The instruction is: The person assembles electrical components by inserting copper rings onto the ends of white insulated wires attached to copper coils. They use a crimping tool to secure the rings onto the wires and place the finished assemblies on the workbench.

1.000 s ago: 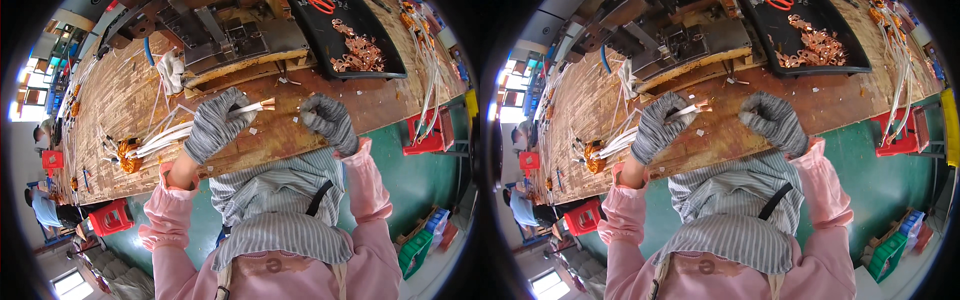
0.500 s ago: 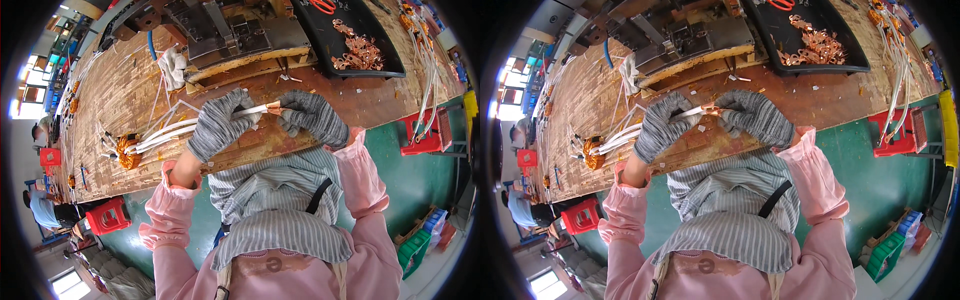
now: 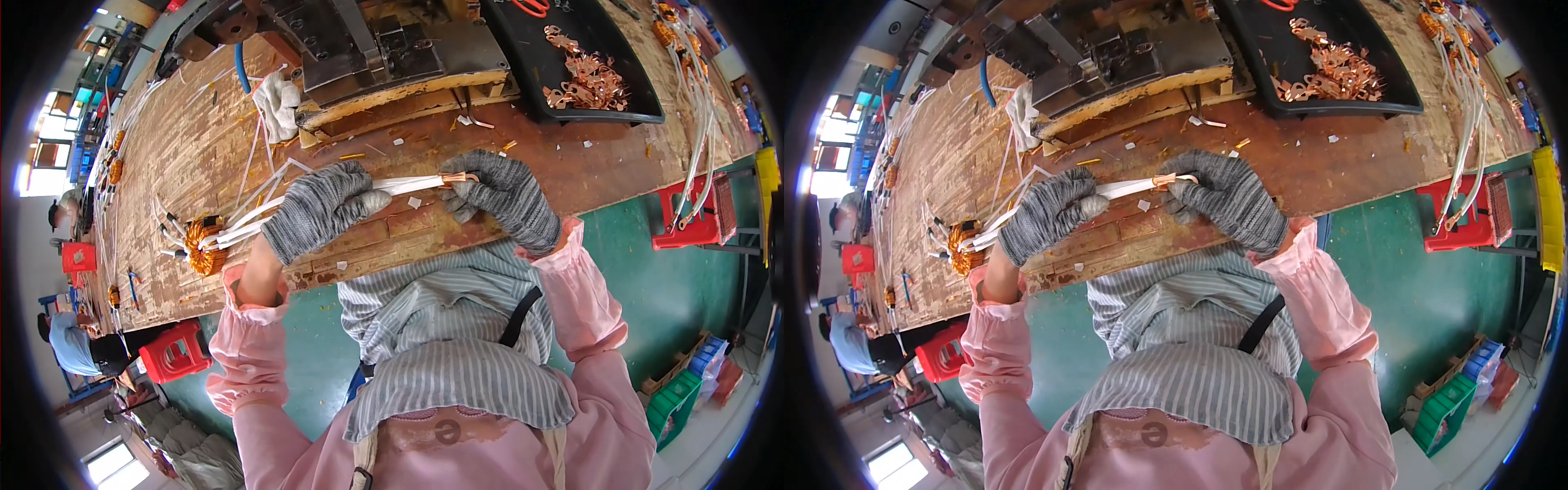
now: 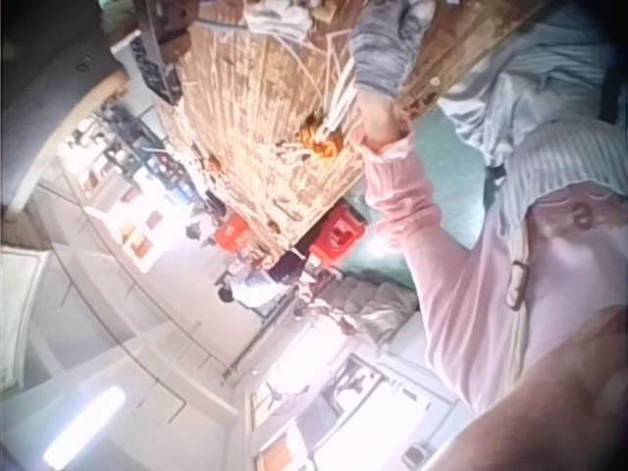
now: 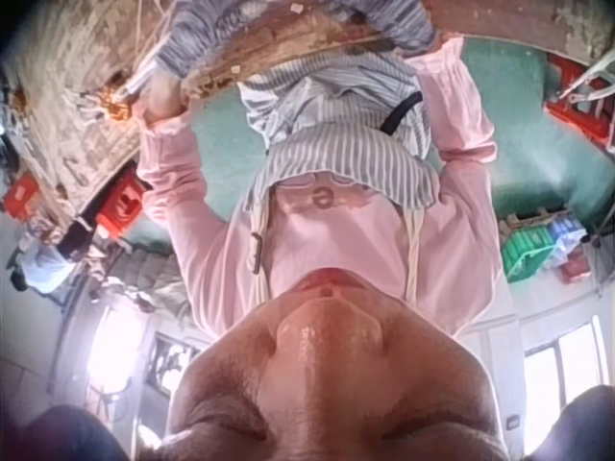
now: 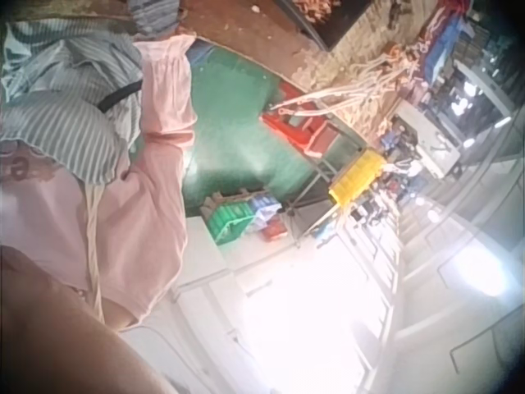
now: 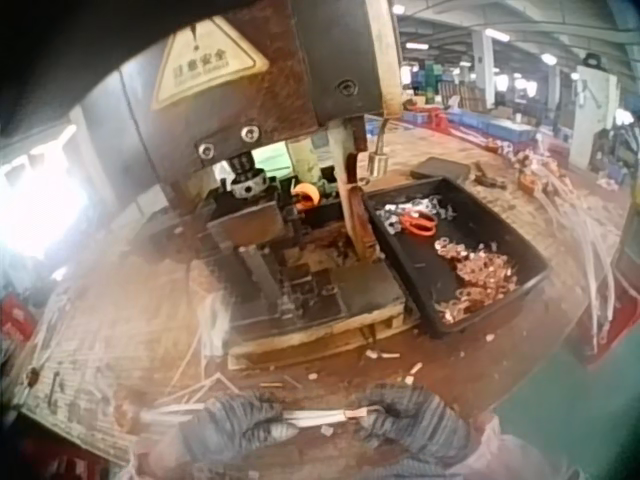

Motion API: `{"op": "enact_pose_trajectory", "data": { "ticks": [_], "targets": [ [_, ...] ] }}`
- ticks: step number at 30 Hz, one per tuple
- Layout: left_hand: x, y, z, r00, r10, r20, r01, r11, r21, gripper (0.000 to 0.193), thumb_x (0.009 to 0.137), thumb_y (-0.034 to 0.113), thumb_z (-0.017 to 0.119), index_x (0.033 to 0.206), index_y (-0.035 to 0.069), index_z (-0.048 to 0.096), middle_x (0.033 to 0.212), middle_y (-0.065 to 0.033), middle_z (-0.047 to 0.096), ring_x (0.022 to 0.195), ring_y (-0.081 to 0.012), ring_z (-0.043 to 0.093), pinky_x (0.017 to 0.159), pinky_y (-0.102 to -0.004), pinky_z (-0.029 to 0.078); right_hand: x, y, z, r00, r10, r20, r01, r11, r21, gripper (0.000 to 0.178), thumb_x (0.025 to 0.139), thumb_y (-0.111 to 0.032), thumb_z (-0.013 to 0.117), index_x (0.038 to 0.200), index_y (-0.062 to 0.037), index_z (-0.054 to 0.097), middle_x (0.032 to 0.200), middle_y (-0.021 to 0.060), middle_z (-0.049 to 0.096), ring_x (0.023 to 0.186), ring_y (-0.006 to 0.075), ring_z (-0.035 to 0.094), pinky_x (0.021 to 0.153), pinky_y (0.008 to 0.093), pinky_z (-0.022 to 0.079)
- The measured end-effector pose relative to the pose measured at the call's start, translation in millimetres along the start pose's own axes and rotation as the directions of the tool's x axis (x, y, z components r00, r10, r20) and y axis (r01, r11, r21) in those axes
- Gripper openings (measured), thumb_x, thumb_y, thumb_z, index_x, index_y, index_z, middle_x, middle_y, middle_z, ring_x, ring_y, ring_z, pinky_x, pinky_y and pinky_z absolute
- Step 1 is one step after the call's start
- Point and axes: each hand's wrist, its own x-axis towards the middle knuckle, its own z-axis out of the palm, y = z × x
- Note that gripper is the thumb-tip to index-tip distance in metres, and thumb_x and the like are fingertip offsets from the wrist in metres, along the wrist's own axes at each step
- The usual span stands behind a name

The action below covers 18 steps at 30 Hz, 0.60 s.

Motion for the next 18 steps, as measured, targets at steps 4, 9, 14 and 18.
{"op": "enact_pose_trajectory", "data": {
  "ticks": [4,9,14,18],
  "targets": [
    [3.5,4.3,-6.6,0.997,0.042,0.069,-0.048,0.996,0.080,0.025,0.083,0.024,0.057,0.097,0.004,0.062,0.091,-0.0133,0.058,0.083,-0.0297,0.057,0.071,-0.0347,0.046,-1.3,-4.6,-0.6,0.999,0.042,0.013,-0.043,0.988,0.145,0.025,0.086,-0.012,0.055,0.106,0.0020,0.054,0.082,0.0064,0.062,0.071,0.0103,0.058,0.066,0.0234,0.048],
    [8.2,-0.3,-14.6,0.989,0.109,0.102,-0.103,0.993,-0.059,0.021,0.084,0.021,0.056,0.095,0.004,0.062,0.086,-0.0118,0.057,0.077,-0.0279,0.057,0.067,-0.0344,0.046,-4.9,-11.5,0.8,1.000,0.019,0.013,-0.022,0.976,0.219,0.025,0.085,-0.011,0.057,0.106,0.0019,0.055,0.082,0.0073,0.061,0.075,0.0111,0.059,0.068,0.0233,0.048],
    [11.0,-11.0,-13.7,0.986,0.102,0.135,-0.085,0.989,-0.122,0.025,0.086,0.030,0.053,0.095,0.008,0.061,0.075,-0.0111,0.054,0.070,-0.0285,0.055,0.061,-0.0364,0.044,2.5,-4.8,4.1,0.999,0.036,-0.022,-0.033,0.992,0.123,0.025,0.084,-0.012,0.059,0.106,0.0018,0.057,0.078,0.0076,0.061,0.069,0.0114,0.058,0.064,0.0232,0.048],
    [3.8,-20.6,-13.1,0.977,0.213,-0.002,-0.213,0.975,0.062,0.022,0.083,0.021,0.055,0.104,0.013,0.061,0.071,-0.0098,0.052,0.066,-0.0264,0.054,0.056,-0.0354,0.043,10.2,2.3,4.1,0.999,0.039,-0.023,-0.030,0.953,0.301,0.024,0.084,-0.009,0.059,0.105,0.0014,0.058,0.076,0.0069,0.061,0.066,0.0114,0.057,0.062,0.0233,0.049]
  ]
}}
